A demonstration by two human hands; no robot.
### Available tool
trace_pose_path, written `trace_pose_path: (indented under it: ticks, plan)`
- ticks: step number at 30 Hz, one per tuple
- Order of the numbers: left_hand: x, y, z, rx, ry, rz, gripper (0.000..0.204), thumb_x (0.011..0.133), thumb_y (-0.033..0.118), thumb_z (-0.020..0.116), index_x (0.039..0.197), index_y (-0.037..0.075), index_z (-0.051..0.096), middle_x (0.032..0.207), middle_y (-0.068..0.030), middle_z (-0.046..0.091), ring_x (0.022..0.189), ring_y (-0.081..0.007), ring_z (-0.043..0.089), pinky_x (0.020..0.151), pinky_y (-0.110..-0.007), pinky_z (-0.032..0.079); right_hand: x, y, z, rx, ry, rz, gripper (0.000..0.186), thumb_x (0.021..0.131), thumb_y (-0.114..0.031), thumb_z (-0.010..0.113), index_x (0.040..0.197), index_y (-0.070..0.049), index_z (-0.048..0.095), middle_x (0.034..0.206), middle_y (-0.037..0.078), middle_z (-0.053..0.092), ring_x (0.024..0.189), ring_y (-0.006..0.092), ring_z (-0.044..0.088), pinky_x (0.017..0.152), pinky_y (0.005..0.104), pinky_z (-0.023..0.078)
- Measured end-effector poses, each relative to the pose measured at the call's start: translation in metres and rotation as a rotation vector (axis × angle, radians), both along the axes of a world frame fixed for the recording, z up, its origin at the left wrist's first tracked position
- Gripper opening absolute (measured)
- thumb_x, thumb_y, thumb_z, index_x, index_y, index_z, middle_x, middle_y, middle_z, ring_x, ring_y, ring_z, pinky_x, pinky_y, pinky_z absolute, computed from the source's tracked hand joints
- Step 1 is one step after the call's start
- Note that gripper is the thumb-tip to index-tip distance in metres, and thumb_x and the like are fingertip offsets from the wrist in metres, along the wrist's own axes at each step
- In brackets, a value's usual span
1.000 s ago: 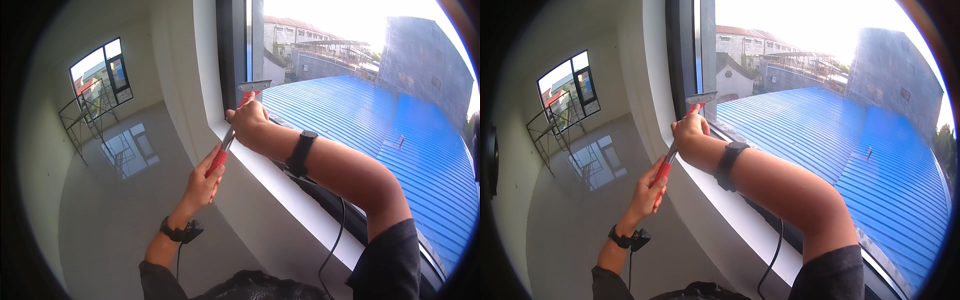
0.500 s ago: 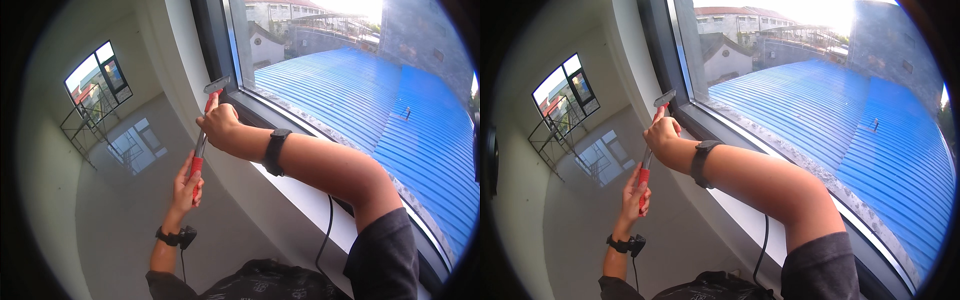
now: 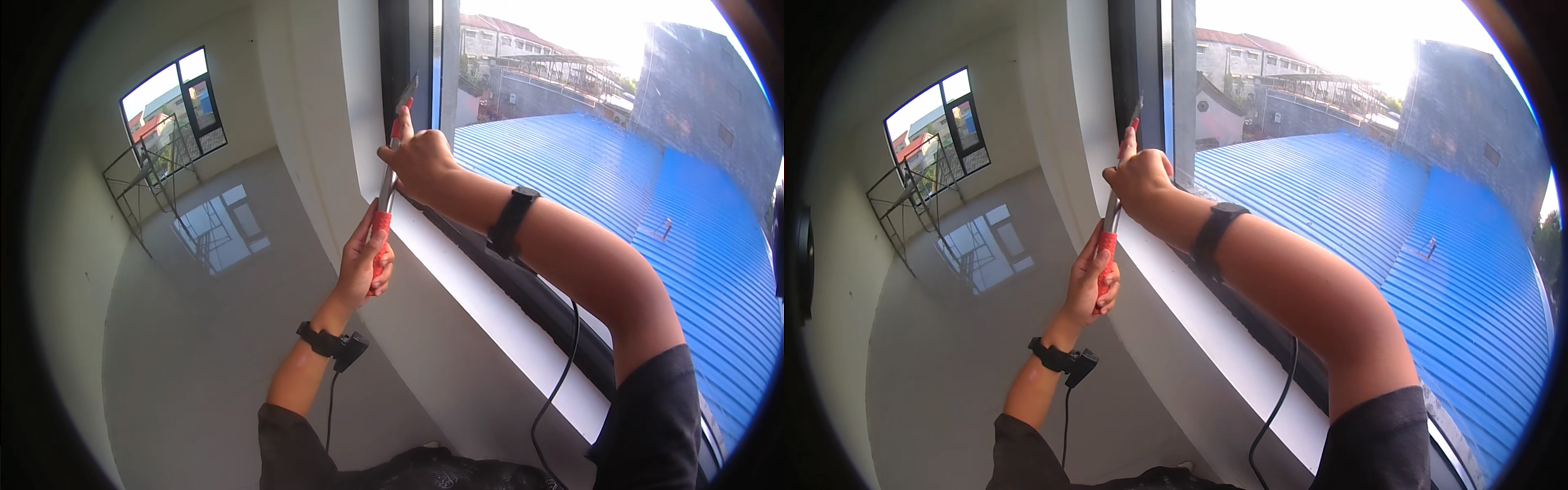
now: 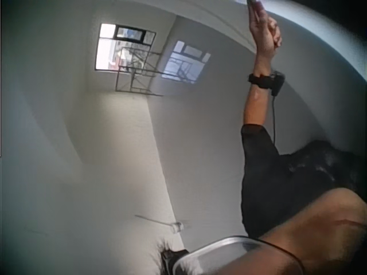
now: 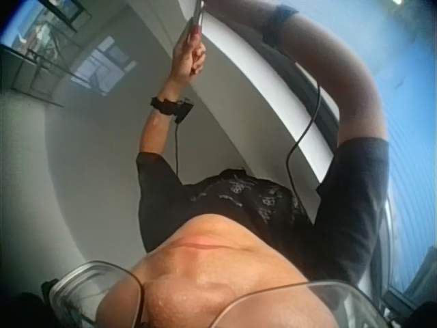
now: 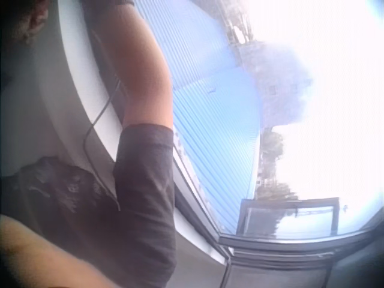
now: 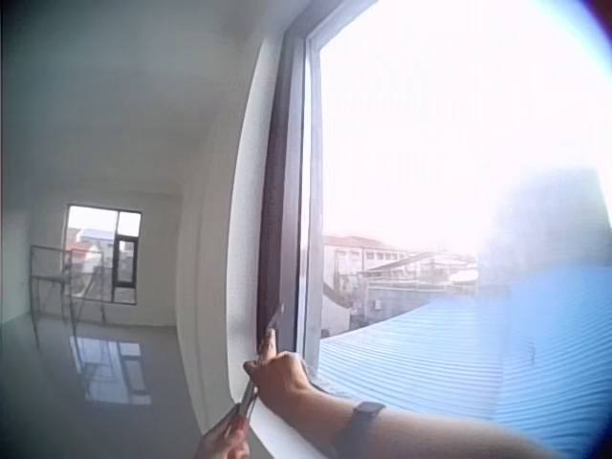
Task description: The person uses a scraper to remove material from the upper track of a window frame, moving the blade along the groove and occasionally using their hands to touch the surface.
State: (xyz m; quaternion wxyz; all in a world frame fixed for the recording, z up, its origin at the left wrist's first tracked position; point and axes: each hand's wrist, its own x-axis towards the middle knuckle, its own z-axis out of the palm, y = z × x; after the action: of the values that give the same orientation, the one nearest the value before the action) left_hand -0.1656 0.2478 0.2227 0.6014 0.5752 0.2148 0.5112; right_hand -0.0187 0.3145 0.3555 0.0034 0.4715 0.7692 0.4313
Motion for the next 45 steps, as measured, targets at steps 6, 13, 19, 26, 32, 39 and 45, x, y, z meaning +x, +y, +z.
trace_pose_path:
  ticks: [6, 13, 19, 26, 32, 39, 45]
  plan:
    - [-0.002, 0.008, -0.001, -0.05, -0.008, -0.035, 0.064, 0.101, 0.04, 0.047, 0.154, 0.029, 0.014, 0.063, 0.0036, 0.039, 0.036, -0.0038, 0.034, 0.032, -0.019, 0.029, 0.016, 0.001, 0.001, -0.005, -0.021, 0.064, 0.045, 0.081, -0.025, 0.068, 0.124, -0.022, 0.054, 0.139, 0.043, 0.034, 0.066, 0.0236, 0.071, 0.051, 0.0274, 0.051]
    - [-0.011, 0.017, 0.005, -0.05, 0.019, -0.12, 0.063, 0.101, 0.04, 0.046, 0.154, 0.032, 0.013, 0.062, 0.0028, 0.036, 0.035, -0.0041, 0.03, 0.031, -0.019, 0.028, 0.021, 0.0, 0.003, 0.044, -0.027, 0.064, 0.046, 0.081, -0.015, 0.065, 0.125, -0.023, 0.053, 0.138, 0.044, 0.034, 0.06, 0.0164, 0.068, 0.046, 0.0245, 0.044]
    - [-0.014, 0.02, 0.013, -0.071, 0.003, -0.177, 0.064, 0.101, 0.039, 0.048, 0.154, 0.033, 0.012, 0.061, 0.0019, 0.036, 0.034, -0.0042, 0.028, 0.03, -0.019, 0.029, 0.029, -0.005, 0.01, 0.049, -0.013, 0.072, 0.051, 0.078, -0.012, 0.068, 0.125, -0.022, 0.052, 0.137, 0.046, 0.033, 0.056, 0.0147, 0.067, 0.046, 0.0228, 0.043]
    - [-0.015, 0.019, 0.018, -0.08, -0.034, -0.224, 0.063, 0.101, 0.038, 0.047, 0.154, 0.033, 0.014, 0.061, 0.0022, 0.035, 0.035, -0.0043, 0.027, 0.03, -0.02, 0.027, 0.028, -0.013, 0.021, 0.013, 0.016, 0.08, 0.045, 0.083, -0.008, 0.055, 0.126, -0.021, 0.052, 0.138, 0.045, 0.033, 0.051, 0.0179, 0.066, 0.044, 0.0278, 0.047]
    - [-0.018, 0.023, 0.021, -0.071, -0.025, -0.245, 0.063, 0.101, 0.038, 0.046, 0.154, 0.032, 0.014, 0.061, 0.0027, 0.035, 0.035, -0.004, 0.027, 0.03, -0.019, 0.028, 0.03, -0.018, 0.021, 0.01, 0.051, 0.077, 0.049, 0.082, -0.009, 0.057, 0.128, -0.021, 0.051, 0.138, 0.046, 0.032, 0.051, 0.0197, 0.066, 0.045, 0.0285, 0.048]
    - [-0.022, 0.024, 0.019, -0.042, 0.038, -0.239, 0.063, 0.101, 0.039, 0.045, 0.155, 0.03, 0.012, 0.06, 0.0026, 0.035, 0.034, -0.0032, 0.026, 0.029, -0.018, 0.027, 0.021, -0.022, 0.021, -0.04, 0.054, 0.008, 0.051, 0.08, -0.009, 0.057, 0.13, -0.021, 0.051, 0.138, 0.046, 0.031, 0.055, 0.0208, 0.068, 0.048, 0.0289, 0.051]
    - [-0.035, 0.029, 0.029, -0.042, 0.074, -0.24, 0.06, 0.101, 0.036, 0.046, 0.154, 0.03, 0.017, 0.062, 0.0033, 0.037, 0.036, -0.0031, 0.028, 0.03, -0.019, 0.028, 0.009, -0.022, 0.024, -0.068, 0.047, -0.08, 0.052, 0.082, -0.016, 0.061, 0.133, -0.022, 0.051, 0.137, 0.046, 0.033, 0.063, 0.0234, 0.071, 0.055, 0.0298, 0.053]
